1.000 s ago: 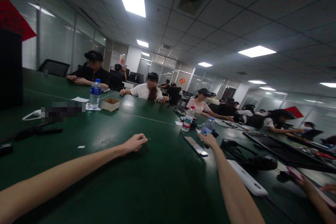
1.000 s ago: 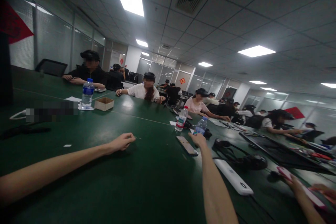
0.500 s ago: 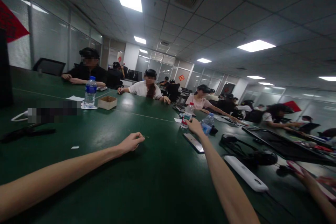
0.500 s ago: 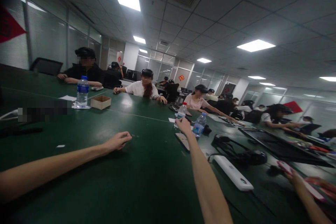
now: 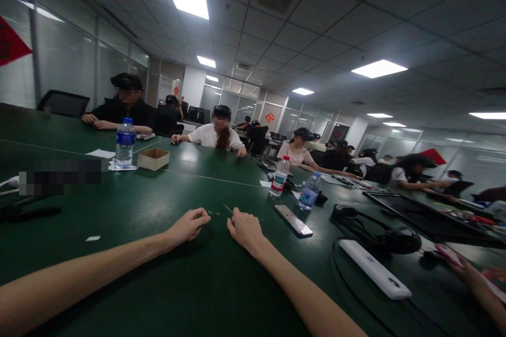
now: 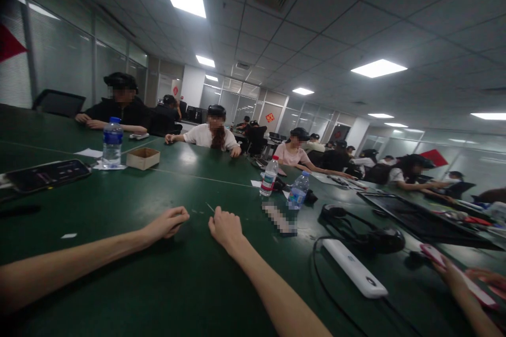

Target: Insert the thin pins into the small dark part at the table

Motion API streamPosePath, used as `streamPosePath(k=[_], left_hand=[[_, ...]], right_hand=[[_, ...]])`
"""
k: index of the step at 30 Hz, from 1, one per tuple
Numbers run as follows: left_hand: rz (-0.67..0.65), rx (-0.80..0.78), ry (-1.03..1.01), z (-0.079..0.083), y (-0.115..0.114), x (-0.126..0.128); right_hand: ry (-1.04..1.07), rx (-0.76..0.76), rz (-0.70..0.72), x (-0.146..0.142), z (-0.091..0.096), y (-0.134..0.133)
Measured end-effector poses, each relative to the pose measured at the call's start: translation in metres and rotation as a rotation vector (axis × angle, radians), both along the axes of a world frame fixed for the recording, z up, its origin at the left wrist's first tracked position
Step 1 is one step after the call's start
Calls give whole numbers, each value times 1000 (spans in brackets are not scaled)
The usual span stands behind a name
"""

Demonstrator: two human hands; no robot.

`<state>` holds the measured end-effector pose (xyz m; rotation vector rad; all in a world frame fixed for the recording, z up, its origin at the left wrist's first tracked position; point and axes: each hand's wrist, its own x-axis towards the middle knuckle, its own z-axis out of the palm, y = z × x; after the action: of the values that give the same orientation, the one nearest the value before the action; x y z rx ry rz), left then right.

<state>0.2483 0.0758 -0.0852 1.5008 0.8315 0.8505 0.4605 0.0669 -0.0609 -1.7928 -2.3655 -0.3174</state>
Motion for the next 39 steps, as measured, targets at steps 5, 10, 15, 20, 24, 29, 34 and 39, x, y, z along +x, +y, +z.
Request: streamPosePath(k=[5, 10, 15, 20, 24, 29, 34, 39], left_hand=[[-25, -47, -10, -5, 0, 0], [-39, -75, -17, -1, -7, -2], [-36, -77, -18, 1, -7, -1], [-48, -117, -44, 4, -7, -1], [-64, -147, -106, 1, -5, -4], [-15, -210, -291, -4, 1, -9], [-22, -226, -411, 0, 0, -15], [-98, -218, -452, 5, -7, -16]], right_hand=[[41, 21, 28, -3, -3, -10], [30, 34, 43, -10, -2, -17], [-23, 71, 19, -17, -1, -27], [-30, 40, 26, -20, 1, -30], [-18, 19, 22, -26, 6, -34], [84, -17, 58, -36, 11, -46], [157, 10, 194, -42, 9, -57], [155, 37, 311, -43, 4, -62]])
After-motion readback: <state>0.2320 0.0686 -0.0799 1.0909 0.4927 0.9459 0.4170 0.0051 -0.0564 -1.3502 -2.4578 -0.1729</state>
